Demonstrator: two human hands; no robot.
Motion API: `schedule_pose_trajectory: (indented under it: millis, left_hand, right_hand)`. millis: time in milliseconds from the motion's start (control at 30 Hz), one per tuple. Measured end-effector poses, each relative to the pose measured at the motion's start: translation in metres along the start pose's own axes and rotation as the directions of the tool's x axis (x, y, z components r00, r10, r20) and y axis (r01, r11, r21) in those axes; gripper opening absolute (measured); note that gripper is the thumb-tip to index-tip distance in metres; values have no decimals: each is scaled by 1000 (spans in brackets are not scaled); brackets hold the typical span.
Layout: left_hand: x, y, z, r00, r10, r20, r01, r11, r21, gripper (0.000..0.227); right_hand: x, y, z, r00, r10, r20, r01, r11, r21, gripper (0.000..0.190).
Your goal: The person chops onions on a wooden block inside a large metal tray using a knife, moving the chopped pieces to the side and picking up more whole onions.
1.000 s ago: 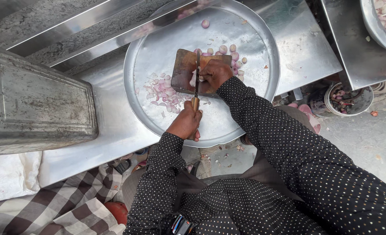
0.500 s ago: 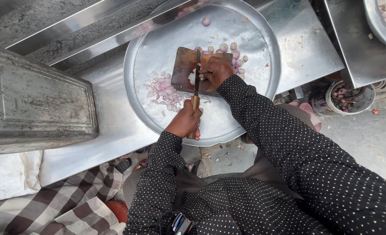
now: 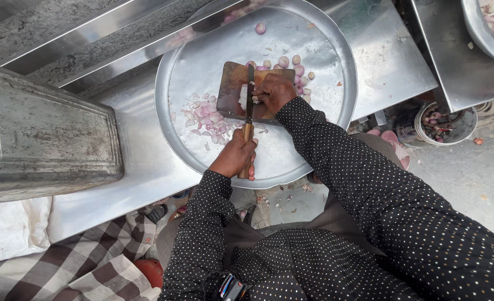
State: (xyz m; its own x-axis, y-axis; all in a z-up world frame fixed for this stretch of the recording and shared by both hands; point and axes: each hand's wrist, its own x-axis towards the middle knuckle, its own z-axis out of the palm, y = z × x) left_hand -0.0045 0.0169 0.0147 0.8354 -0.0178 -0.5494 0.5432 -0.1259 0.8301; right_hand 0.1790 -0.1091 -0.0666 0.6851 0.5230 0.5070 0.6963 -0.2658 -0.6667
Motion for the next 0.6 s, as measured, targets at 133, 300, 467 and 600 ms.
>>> schedule_pose_trajectory:
  millis: [133, 300, 467, 600]
  left_hand:
    - [1, -4, 3, 999, 6, 51, -9, 997, 76, 34]
    - [2, -9, 5, 998, 21, 53, -19, 999, -37, 36]
    - [6, -8, 3, 998, -21, 56, 22, 1000, -13, 36]
    - [11, -19, 11, 996, 19, 89, -14, 998, -57, 35]
  right_hand:
    - [-2, -1, 0, 1000, 1, 23, 0, 1000, -17, 15]
    - [-6, 1, -1, 998, 49, 50, -50, 999, 1, 13]
    - [0, -1, 0, 998, 56, 41, -56, 998, -20, 13]
    - [-2, 2, 2, 994, 96, 51, -93, 994, -58, 13]
